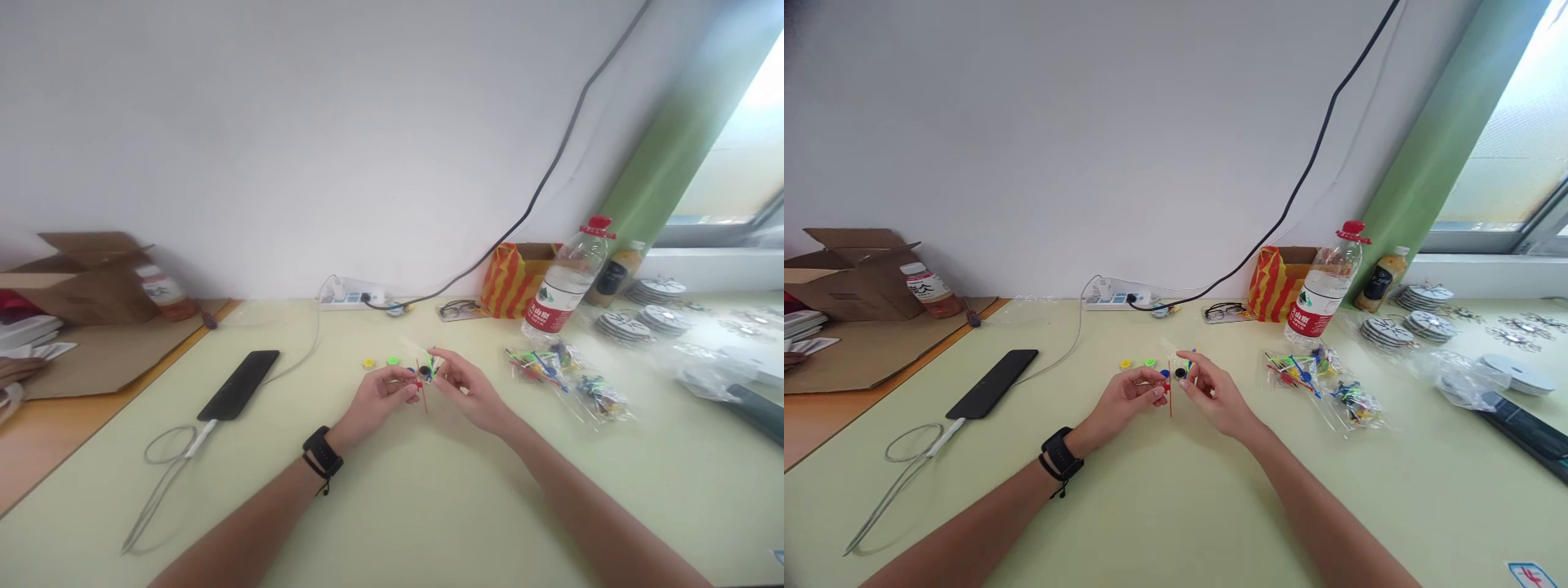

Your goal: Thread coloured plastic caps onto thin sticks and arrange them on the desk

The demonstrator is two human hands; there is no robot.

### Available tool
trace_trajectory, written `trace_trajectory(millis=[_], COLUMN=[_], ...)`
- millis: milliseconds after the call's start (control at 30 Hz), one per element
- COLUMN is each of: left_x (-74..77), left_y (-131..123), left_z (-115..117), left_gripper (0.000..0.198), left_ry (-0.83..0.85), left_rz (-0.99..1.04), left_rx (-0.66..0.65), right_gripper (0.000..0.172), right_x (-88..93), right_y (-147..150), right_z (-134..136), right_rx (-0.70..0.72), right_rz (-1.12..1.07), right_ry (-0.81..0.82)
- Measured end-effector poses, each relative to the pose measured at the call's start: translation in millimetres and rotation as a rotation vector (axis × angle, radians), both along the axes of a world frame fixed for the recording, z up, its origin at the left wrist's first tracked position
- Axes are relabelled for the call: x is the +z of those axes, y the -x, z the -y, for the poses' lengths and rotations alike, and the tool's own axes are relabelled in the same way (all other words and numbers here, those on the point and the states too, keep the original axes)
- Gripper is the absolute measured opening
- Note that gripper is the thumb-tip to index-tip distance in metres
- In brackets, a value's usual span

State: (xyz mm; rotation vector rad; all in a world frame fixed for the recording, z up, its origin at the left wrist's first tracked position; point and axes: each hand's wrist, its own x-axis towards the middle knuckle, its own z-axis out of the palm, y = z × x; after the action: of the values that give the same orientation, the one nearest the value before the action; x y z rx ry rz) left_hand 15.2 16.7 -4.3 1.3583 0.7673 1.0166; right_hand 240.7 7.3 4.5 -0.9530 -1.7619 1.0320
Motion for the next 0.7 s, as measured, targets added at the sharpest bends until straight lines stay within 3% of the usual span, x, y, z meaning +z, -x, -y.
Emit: trace_trajectory(millis=[100,133,233,300,367,567,700], left_x=[0.5,0.6,0.1,-0.5,-0.9,-1.8,0.8], left_y=[1.3,1.6,2.1,1.9,1.6,3.1,7.4], left_z=[-0.2,-0.1,0.0,-0.1,-0.5,-2.4,-3.6], left_gripper=[0.03,0.03,0.031,0.031,0.032,0.032,0.031], left_ry=[0.004,0.004,0.01,0.008,0.004,0.001,0.07], left_rz=[0.0,-0.001,0.001,0.009,0.015,0.013,0.058], left_rx=[-0.018,-0.026,-0.033,-0.019,0.0,0.019,0.028], right_gripper=[0.075,0.074,0.032,0.055,0.063,0.04,0.03], right_x=[-2.6,-3.5,-4.3,-2.6,0.1,4.7,-4.6], right_y=[5.2,6.0,4.7,2.3,0.4,1.3,-1.9], right_z=[5.5,6.0,3.7,1.0,-0.8,-2.1,-8.8], right_rx=[0.032,0.025,0.047,0.088,0.085,0.047,-0.049], right_rz=[-0.021,-0.036,-0.026,-0.028,-0.072,-0.139,-0.047], right_ry=[0.019,0.03,0.091,0.149,0.18,0.185,0.097])
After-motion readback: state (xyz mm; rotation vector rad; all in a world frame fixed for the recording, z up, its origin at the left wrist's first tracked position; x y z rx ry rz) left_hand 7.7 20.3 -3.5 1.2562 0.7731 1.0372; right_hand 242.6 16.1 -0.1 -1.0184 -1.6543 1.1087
